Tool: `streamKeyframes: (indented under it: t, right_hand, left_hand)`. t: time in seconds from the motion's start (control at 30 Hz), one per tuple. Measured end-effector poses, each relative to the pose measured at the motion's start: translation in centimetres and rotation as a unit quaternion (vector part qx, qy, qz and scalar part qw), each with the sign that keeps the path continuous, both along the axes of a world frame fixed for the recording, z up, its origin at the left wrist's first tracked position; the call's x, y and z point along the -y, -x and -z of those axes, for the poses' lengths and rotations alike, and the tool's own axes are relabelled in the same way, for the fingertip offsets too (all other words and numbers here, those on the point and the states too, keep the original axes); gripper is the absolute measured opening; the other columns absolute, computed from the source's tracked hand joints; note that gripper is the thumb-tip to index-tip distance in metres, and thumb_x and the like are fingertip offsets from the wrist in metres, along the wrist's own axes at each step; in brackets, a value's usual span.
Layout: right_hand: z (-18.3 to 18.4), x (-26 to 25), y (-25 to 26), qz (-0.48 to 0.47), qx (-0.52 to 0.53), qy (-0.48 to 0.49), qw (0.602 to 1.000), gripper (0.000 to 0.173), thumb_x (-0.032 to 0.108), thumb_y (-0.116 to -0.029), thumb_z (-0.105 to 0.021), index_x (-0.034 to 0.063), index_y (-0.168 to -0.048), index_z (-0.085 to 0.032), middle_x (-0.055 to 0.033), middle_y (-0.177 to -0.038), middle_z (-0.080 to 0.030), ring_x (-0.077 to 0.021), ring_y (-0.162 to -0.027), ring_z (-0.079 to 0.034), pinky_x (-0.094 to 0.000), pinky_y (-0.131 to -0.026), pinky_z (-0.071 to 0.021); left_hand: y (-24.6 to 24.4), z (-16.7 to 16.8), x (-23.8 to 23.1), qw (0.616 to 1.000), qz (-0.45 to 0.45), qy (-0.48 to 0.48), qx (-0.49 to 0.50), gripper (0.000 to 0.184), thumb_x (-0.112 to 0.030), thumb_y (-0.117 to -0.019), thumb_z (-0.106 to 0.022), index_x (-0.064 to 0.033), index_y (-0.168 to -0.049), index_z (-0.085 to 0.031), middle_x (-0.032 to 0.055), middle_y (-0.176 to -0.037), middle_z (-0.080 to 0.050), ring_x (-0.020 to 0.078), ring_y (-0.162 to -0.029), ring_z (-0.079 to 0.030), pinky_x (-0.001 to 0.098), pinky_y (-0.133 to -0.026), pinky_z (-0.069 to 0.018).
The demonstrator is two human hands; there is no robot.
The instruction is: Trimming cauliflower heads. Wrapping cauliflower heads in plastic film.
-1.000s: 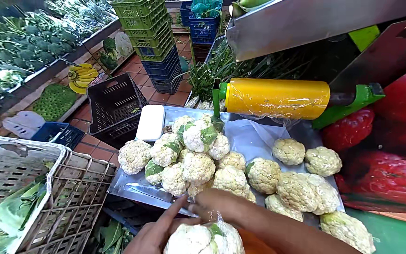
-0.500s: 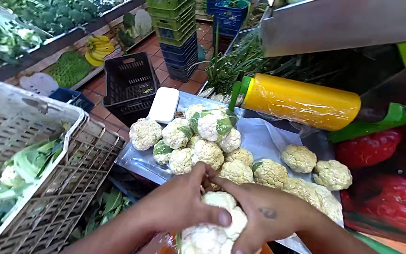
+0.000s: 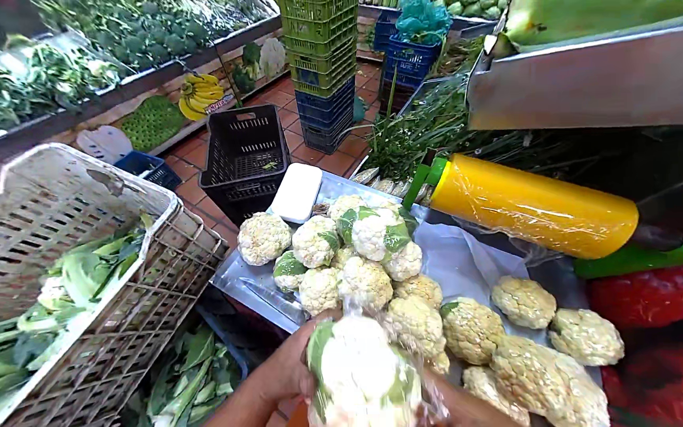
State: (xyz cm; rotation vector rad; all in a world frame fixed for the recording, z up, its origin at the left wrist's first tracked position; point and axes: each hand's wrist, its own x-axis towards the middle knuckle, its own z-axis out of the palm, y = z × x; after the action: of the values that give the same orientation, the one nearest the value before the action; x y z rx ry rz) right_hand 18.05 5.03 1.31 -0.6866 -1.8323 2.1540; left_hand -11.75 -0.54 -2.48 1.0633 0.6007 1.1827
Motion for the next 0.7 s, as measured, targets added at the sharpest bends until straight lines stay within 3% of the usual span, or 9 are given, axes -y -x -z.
streamKeyframes:
  t: [0.07,0.13,0.2,0.37,0.43,0.5,0.57,0.63,0.7]
  right_hand:
    - [-1.2,-2.8,-1.8,-0.042,0.027,-0.069,0.996,0.077,0.038,-0.0876,-0.078,0.0079,-0.151,-0.046,-0.0072,-0.138,-0.061,-0.0176,-0.122,-0.062,-0.0405,-0.101,-0.0548]
    - [-3.3,-4.3,-2.3,0.059,0.03,-0.116,0.991,0.039,0.043,-0.0942,-0.07,0.0165,-0.122,-0.071,0.0012,-0.11,-0.073,-0.0106,-0.098,-0.069,-0.0322,-0.085,-0.0587]
    - [-6.0,-4.7,-0.9,0.132,0.067,-0.149,0.978,0.021,0.039,-0.0956,-0.067,0.0203,-0.095,-0.076,0.0072,-0.084,-0.07,-0.0033,-0.074,-0.064,-0.0228,-0.066,-0.0545]
    - [-10.3,-5.1,3.2,-0.027,0.209,-0.183,0.96,0.03,0.044,-0.0971,-0.064,0.0177,-0.088,-0.073,0.0075,-0.073,-0.063,-0.0028,-0.065,-0.057,-0.025,-0.058,-0.0476]
    - [-11.0,-5.4,4.1,-0.069,0.25,-0.172,0.951,0.024,0.037,-0.0946,-0.066,0.0161,-0.083,-0.071,0.0057,-0.068,-0.06,-0.005,-0.06,-0.054,-0.0285,-0.055,-0.0439]
    - [-10.6,-6.3,2.9,-0.021,0.197,-0.157,0.967,0.016,0.027,-0.0871,-0.067,0.0176,-0.074,-0.068,0.0081,-0.06,-0.056,-0.0017,-0.052,-0.049,-0.0239,-0.048,-0.0392]
    - [-10.1,-8.0,0.4,0.097,0.108,-0.117,0.982,0.017,0.031,-0.0831,-0.067,0.0234,-0.068,-0.066,0.0111,-0.056,-0.051,0.003,-0.048,-0.042,-0.0174,-0.045,-0.0337]
    - [-9.9,-9.1,-1.0,0.171,0.085,-0.092,0.977,0.018,0.035,-0.0825,-0.069,0.0218,-0.07,-0.068,0.0056,-0.056,-0.054,-0.0009,-0.047,-0.045,-0.019,-0.044,-0.0371]
    - [-10.1,-8.5,-0.7,0.072,0.129,-0.106,0.983,0.026,0.045,-0.0888,-0.07,0.0191,-0.09,-0.072,0.0031,-0.072,-0.064,-0.0057,-0.06,-0.057,-0.0251,-0.055,-0.0489]
  left_hand:
    - [1.5,-1.1,-0.4,0.994,0.052,-0.022,-0.095,0.091,-0.067,-0.0725,-0.081,-0.018,-0.143,-0.05,-0.0019,-0.126,-0.069,0.0098,-0.114,-0.067,0.0322,-0.098,-0.057]
    - [1.7,-1.9,-0.1,0.987,0.058,-0.018,-0.147,0.095,-0.067,-0.072,-0.081,-0.0133,-0.142,-0.048,-0.0005,-0.124,-0.069,0.0099,-0.113,-0.067,0.0325,-0.098,-0.0574]
    - [1.2,-2.6,0.1,0.984,0.05,-0.015,-0.169,0.096,-0.066,-0.0709,-0.083,-0.0111,-0.142,-0.048,0.0014,-0.123,-0.069,0.0109,-0.111,-0.068,0.0332,-0.096,-0.0584]
    - [-0.7,-4.2,0.2,0.966,0.024,-0.034,-0.253,0.099,-0.069,-0.0702,-0.082,-0.0072,-0.14,-0.049,0.0051,-0.12,-0.069,0.0104,-0.108,-0.068,0.0329,-0.094,-0.0593]
    - [-1.0,-5.1,0.2,0.953,0.024,-0.038,-0.3,0.099,-0.069,-0.0698,-0.082,-0.0064,-0.139,-0.049,0.0053,-0.119,-0.069,0.0085,-0.108,-0.067,0.0312,-0.094,-0.0589]
    - [-1.1,-5.7,0.4,0.941,0.024,-0.038,-0.336,0.101,-0.072,-0.0679,-0.081,-0.0065,-0.139,-0.051,0.0046,-0.119,-0.069,0.0062,-0.108,-0.066,0.0291,-0.094,-0.058]
    - [-0.8,-5.8,0.5,0.939,0.025,-0.039,-0.341,0.102,-0.074,-0.0674,-0.08,-0.0062,-0.139,-0.05,0.0047,-0.12,-0.068,0.0059,-0.109,-0.066,0.0284,-0.095,-0.0571]
    - [-0.5,-5.5,0.7,0.943,0.02,-0.035,-0.329,0.101,-0.073,-0.0682,-0.08,-0.0067,-0.139,-0.05,0.0044,-0.12,-0.068,0.0065,-0.11,-0.066,0.0284,-0.095,-0.0576]
    - [-0.5,-5.3,0.7,0.948,0.024,-0.029,-0.316,0.101,-0.073,-0.0687,-0.08,-0.0067,-0.139,-0.049,0.0049,-0.121,-0.068,0.0077,-0.11,-0.066,0.0299,-0.096,-0.0578]
